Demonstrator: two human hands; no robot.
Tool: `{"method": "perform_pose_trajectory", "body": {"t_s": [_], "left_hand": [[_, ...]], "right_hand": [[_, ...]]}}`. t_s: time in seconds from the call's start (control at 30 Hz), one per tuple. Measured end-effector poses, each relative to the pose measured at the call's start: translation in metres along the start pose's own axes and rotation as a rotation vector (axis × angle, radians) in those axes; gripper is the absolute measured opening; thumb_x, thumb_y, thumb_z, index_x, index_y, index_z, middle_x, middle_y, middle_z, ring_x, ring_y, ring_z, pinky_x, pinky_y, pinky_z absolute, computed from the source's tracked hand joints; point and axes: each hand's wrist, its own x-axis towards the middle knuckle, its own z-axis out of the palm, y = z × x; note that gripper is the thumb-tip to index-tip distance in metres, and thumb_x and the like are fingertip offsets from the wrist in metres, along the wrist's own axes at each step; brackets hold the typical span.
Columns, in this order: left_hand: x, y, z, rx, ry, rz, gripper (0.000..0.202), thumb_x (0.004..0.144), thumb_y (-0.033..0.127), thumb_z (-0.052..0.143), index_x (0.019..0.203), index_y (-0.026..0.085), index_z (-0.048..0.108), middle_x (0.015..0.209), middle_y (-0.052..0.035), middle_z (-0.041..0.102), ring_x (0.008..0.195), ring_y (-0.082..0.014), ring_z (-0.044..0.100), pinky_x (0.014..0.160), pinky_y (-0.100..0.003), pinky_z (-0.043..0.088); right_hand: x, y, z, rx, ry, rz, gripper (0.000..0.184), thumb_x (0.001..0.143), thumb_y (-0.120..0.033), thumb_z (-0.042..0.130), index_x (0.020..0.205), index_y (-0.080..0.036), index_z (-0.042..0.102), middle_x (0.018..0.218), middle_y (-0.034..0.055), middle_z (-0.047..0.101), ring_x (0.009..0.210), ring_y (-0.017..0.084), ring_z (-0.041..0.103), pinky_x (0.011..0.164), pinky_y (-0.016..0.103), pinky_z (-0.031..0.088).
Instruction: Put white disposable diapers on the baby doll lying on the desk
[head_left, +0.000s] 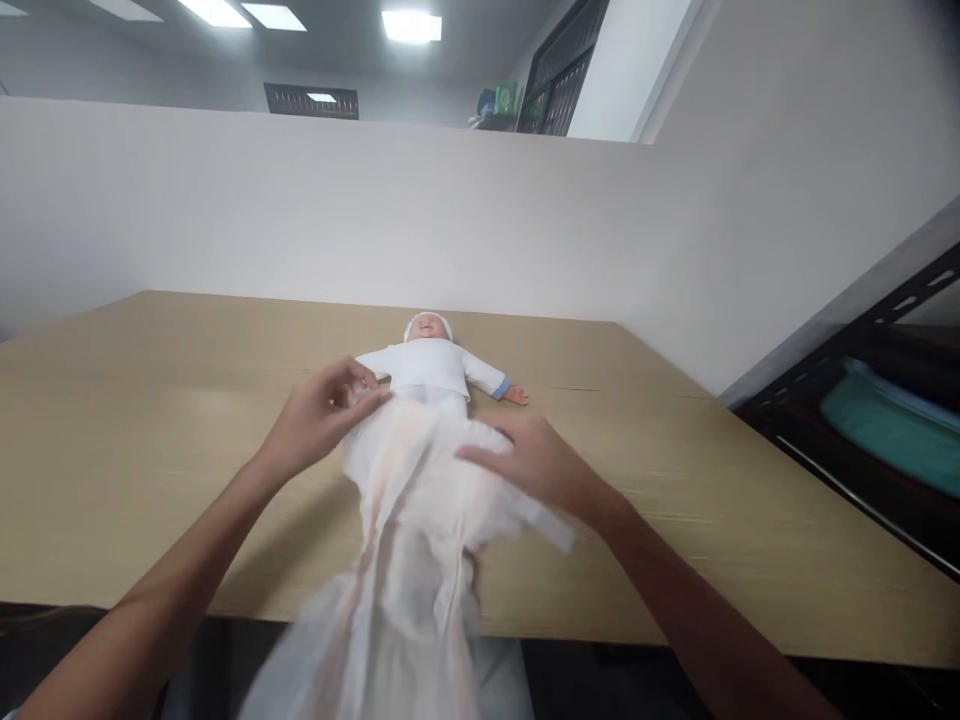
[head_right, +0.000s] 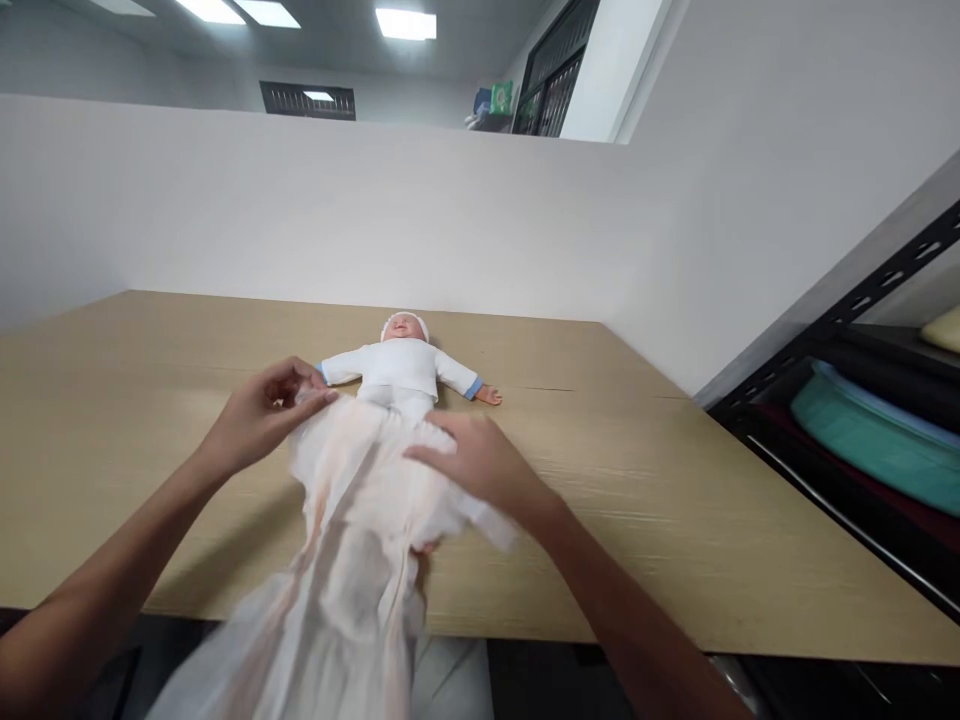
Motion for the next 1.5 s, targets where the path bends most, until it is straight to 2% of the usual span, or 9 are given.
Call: {"method": "perform_pose_trajectory", "body": {"t_s": [0.1,0.2,0.33,0.5,0.77,1.0,1.17,1.4,1.5], "left_hand": [[0.025,-0.021,0.004,0.195,-0.014,-0.054,0.044,0.1,0.065,0.069,0.118,0.025,0.068,0.09,0.001,0.071,0.071,-0.017,0.059,0.065,-0.029,0.04],[0.029,-0.036,0.008,0.35,-0.027,-0.058,0.062,0.103,0.068,0.063,0.146,0.023,0.054,0.115,-0.0058,0.074,0.093,-0.0247,0.069,0.078,-0.036,0.049],[0.021,-0.03,0.008,0.328,0.001,0.119,0.053,0.108,0.062,0.057,0.145,0.024,0.056,0.135,-0.0098,0.07,0.119,-0.03,0.066,0.101,-0.044,0.052],[0.029,-0.003,0.012,0.172,-0.179,0.225,0.038,0.111,0.056,0.056,0.138,0.029,0.062,0.145,-0.0065,0.066,0.13,-0.0273,0.061,0.106,-0.042,0.054],[0.032,-0.001,0.013,0.215,-0.545,0.382,0.043,0.112,0.039,0.049,0.154,0.033,0.059,0.151,-0.0075,0.065,0.144,-0.0338,0.054,0.12,-0.053,0.048],[0.015,0.006,0.022,0.22,-0.882,0.482,0.089,0.077,0.009,0.074,0.157,0.044,0.059,0.163,-0.0002,0.059,0.156,-0.0353,0.049,0.129,-0.055,0.043],[-0.001,-0.001,0.043,0.162,-0.886,0.504,0.099,0.059,0.002,0.075,0.142,0.054,0.07,0.164,0.0073,0.059,0.156,-0.0381,0.051,0.13,-0.054,0.043],[0.0,-0.006,0.067,0.222,-0.981,0.712,0.103,0.067,0.005,0.073,0.156,0.054,0.058,0.169,0.0107,0.052,0.16,-0.0382,0.043,0.133,-0.051,0.033],[0.003,-0.008,0.072,0.421,-0.989,0.893,0.103,0.071,0.011,0.077,0.165,0.044,0.049,0.17,0.0043,0.053,0.153,-0.0386,0.047,0.129,-0.052,0.035]], "right_hand": [[0.036,0.008,-0.002,-0.257,0.124,-0.014,0.02,0.096,-0.039,0.084,0.109,-0.023,0.081,0.105,0.0076,0.081,0.1,0.033,0.071,0.091,0.045,0.054],[0.032,-0.003,0.022,-0.435,0.3,-0.149,0.037,0.099,-0.031,0.08,0.135,-0.021,0.074,0.135,0.0161,0.073,0.129,0.042,0.062,0.109,0.061,0.05],[-0.003,-0.026,0.073,-0.356,0.161,-0.253,0.054,0.107,-0.037,0.068,0.154,-0.013,0.061,0.155,0.0217,0.062,0.146,0.043,0.053,0.122,0.066,0.045],[-0.021,-0.025,0.114,-0.263,0.093,-0.148,0.073,0.107,-0.049,0.066,0.167,-0.014,0.047,0.174,0.0229,0.04,0.165,0.047,0.03,0.13,0.074,0.034],[-0.086,-0.033,0.118,-0.224,-0.123,-0.245,0.084,0.106,-0.049,0.068,0.177,-0.023,0.031,0.178,0.0129,0.034,0.165,0.038,0.034,0.134,0.065,0.036],[-0.129,-0.029,0.129,-0.222,-0.187,-0.307,0.089,0.099,-0.052,0.078,0.175,-0.028,0.038,0.176,0.0153,0.033,0.161,0.045,0.039,0.125,0.066,0.048],[-0.136,-0.035,0.127,-0.24,-0.218,-0.273,0.083,0.106,-0.049,0.068,0.177,-0.028,0.029,0.179,0.0133,0.028,0.164,0.044,0.033,0.126,0.069,0.045],[-0.142,-0.036,0.134,-0.292,-0.189,-0.238,0.086,0.109,-0.047,0.063,0.18,-0.028,0.018,0.181,0.013,0.026,0.167,0.042,0.028,0.127,0.069,0.043],[-0.145,-0.036,0.138,-0.31,-0.164,-0.221,0.083,0.11,-0.045,0.061,0.18,-0.028,0.019,0.182,0.0137,0.025,0.167,0.041,0.029,0.127,0.068,0.044]]}}
